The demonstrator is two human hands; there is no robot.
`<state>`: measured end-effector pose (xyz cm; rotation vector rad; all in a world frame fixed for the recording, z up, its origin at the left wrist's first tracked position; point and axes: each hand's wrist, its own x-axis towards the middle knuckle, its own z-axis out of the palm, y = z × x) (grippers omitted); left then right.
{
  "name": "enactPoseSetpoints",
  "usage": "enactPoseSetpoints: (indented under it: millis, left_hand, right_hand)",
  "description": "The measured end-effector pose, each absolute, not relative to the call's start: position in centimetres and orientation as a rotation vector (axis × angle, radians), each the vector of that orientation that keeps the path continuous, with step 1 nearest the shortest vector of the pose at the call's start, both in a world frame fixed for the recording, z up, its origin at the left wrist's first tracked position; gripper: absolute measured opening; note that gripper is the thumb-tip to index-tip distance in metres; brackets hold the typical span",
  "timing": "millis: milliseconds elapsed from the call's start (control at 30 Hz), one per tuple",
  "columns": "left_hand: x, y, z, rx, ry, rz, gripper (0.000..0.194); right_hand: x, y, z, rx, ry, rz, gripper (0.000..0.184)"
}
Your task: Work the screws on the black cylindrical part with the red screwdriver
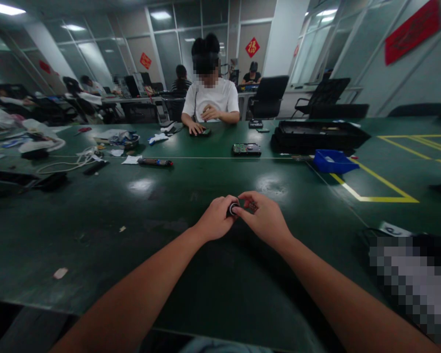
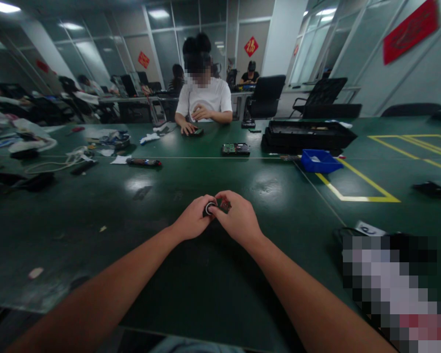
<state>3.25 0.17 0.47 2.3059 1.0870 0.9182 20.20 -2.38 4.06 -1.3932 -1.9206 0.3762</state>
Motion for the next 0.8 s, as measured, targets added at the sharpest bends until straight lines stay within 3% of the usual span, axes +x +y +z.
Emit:
enactPoseSetpoints:
  millis: [333,800]
  left_hand:
    - [3.14,-0.05,0.9,2.337,1.067,0.891,0.016]
    - [3.07,0.3,0.35,2.399,1.097,0.946,0.019]
  right_hand:
    - [20.57,-1.7,3.76,-1.411,-1.823,0.645,0.03]
    - [19.69,-2.34,3.17,-1.491,-1.818,0.622,0.026]
